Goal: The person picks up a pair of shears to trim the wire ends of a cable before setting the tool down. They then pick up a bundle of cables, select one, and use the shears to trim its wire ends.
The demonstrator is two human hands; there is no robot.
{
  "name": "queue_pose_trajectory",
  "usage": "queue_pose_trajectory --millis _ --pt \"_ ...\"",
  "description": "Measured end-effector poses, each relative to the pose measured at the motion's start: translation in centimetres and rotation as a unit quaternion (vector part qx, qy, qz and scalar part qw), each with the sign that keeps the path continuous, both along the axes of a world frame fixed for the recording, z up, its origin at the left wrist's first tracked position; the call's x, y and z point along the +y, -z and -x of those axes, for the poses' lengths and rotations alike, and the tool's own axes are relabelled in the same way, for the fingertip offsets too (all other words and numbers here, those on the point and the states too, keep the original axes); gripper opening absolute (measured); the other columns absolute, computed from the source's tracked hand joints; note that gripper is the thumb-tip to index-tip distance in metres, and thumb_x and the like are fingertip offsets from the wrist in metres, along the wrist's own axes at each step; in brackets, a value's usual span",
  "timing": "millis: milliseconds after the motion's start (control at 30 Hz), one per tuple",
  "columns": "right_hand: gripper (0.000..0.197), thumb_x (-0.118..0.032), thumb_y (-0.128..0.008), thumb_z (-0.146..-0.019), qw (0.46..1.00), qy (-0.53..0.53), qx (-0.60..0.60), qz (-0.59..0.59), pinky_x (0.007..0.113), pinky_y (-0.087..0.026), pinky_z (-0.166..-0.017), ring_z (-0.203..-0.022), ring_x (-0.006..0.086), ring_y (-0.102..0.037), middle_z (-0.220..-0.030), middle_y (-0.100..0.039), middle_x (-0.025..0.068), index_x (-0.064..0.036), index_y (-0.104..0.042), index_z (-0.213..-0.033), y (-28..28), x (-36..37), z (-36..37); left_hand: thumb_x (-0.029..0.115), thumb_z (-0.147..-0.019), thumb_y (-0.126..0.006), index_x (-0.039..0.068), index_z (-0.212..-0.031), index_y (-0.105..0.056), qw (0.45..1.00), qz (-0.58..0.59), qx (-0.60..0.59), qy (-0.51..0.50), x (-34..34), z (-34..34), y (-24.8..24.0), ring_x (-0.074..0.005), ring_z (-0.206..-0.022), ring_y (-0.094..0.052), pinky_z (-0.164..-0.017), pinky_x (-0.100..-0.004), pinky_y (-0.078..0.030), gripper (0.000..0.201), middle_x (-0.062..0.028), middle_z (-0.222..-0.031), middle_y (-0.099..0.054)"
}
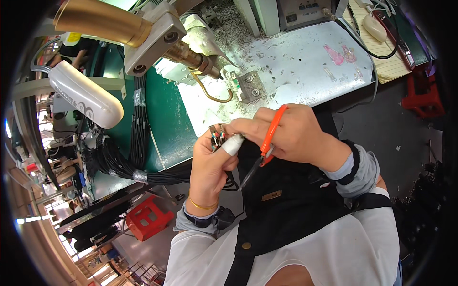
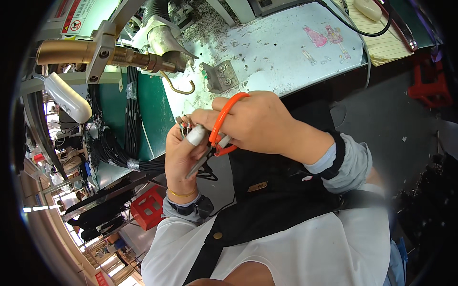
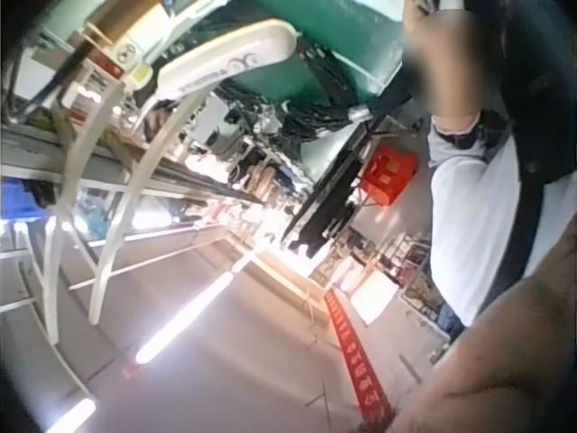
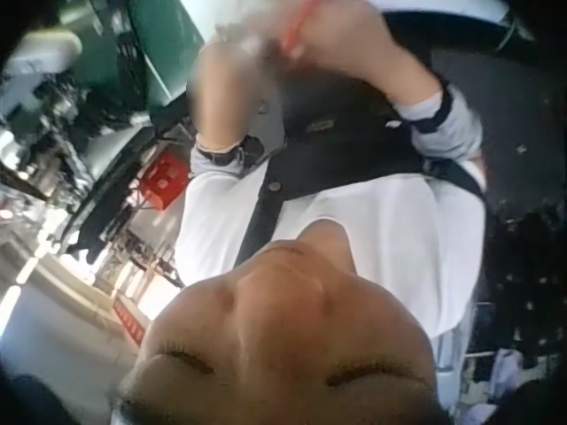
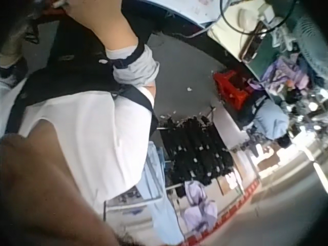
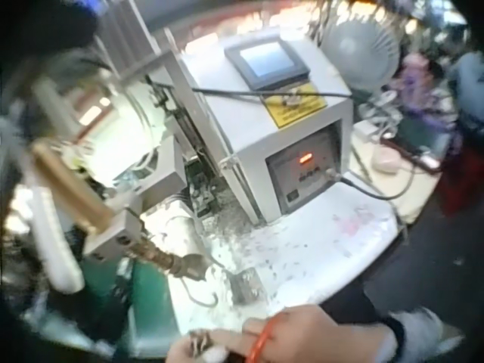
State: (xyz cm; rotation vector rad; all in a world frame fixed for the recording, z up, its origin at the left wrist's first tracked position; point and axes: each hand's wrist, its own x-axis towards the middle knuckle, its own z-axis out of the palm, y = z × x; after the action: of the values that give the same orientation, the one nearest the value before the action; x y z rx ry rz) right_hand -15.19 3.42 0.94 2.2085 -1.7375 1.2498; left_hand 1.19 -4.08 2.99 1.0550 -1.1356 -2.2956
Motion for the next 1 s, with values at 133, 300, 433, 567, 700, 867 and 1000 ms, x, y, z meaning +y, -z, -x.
queue_pose_trajectory --millis 133,300,433,567,700,867,1000 --pt "0.013 -0.019 -0.058 -0.069 0.998 -0.018 0.061 -0.002 0.025 -0.035 -0.04 -0.043 0.0148 -0.045 -0.058 -0.045 -0.0008 -0.0118 -0.056 -0.08 -0.7 0.3 0.6 0.001 -0.077 -0.057 0.003 -0.086 -0.051 0.998 0.042 -0.052 -0.004 0.3 0.1 -0.2 -0.0015 -0.044 -0.033 -0.038 -0.0165 -0.022 0.011 0.0015 -0.064 -0.046" --pt "0.018 -0.011 -0.058 -0.067 0.999 0.025 0.023 -0.036 0.024 -0.037 -0.043 -0.048 0.0137 -0.05 -0.059 -0.048 0.0 -0.0103 -0.055 -0.085 -0.2 0.7 -0.4 0.001 -0.076 -0.058 0.002 -0.083 -0.054 0.941 0.322 -0.104 -0.015 0.9 0.4 0.9 -0.002 -0.047 -0.037 -0.042 -0.0155 -0.026 0.009 0.0015 -0.065 -0.049" --pt "0.02 -0.002 -0.058 -0.068 0.976 0.04 -0.185 -0.109 0.022 -0.039 -0.046 -0.051 0.0141 -0.054 -0.062 -0.052 0.0029 -0.0062 -0.054 -0.088 0.0 1.0 -1.5 0.0 -0.075 -0.061 0.003 -0.084 -0.057 0.841 0.525 -0.12 -0.051 2.0 1.3 1.4 -0.0023 -0.054 -0.04 -0.047 -0.0147 -0.03 0.01 0.0027 -0.068 -0.051" --pt "0.016 0.002 -0.058 -0.071 0.911 0.015 -0.377 -0.165 0.021 -0.04 -0.048 -0.051 0.0165 -0.056 -0.065 -0.055 0.0067 -0.002 -0.053 -0.086 0.8 1.1 -1.8 -0.001 -0.074 -0.061 0.003 -0.085 -0.058 0.942 0.305 -0.119 -0.068 1.7 1.2 0.5 -0.0026 -0.059 -0.043 -0.052 -0.0151 -0.033 0.012 0.0028 -0.07 -0.052" --pt "0.013 -0.005 -0.061 -0.074 0.851 0.011 -0.472 -0.23 0.022 -0.041 -0.047 -0.05 0.019 -0.056 -0.063 -0.056 0.0085 -0.0002 -0.053 -0.082 0.7 1.4 -1.8 -0.003 -0.074 -0.061 0.002 -0.087 -0.058 0.989 0.119 -0.061 -0.066 1.2 0.6 0.3 -0.0026 -0.062 -0.045 -0.054 -0.0156 -0.035 0.014 0.0024 -0.073 -0.054" --pt "0.021 -0.017 -0.065 -0.076 0.912 0.049 -0.273 -0.303 0.025 -0.041 -0.046 -0.048 0.0206 -0.055 -0.056 -0.055 0.0098 0.0004 -0.052 -0.074 0.1 2.2 -1.1 -0.002 -0.074 -0.061 0.0 -0.087 -0.057 0.978 0.177 -0.045 -0.1 1.6 1.0 0.1 -0.0021 -0.057 -0.043 -0.049 -0.0152 -0.032 0.014 0.0017 -0.075 -0.054" --pt "0.027 -0.022 -0.064 -0.077 0.924 0.065 -0.256 -0.278 0.026 -0.04 -0.044 -0.043 0.0218 -0.05 -0.052 -0.052 0.0105 0.0002 -0.051 -0.069 0.7 2.2 -1.9 -0.002 -0.075 -0.06 0.0 -0.087 -0.056 0.971 0.211 -0.055 -0.097 1.6 1.6 0.0 -0.0019 -0.051 -0.039 -0.044 -0.0158 -0.027 0.013 0.0018 -0.073 -0.053"
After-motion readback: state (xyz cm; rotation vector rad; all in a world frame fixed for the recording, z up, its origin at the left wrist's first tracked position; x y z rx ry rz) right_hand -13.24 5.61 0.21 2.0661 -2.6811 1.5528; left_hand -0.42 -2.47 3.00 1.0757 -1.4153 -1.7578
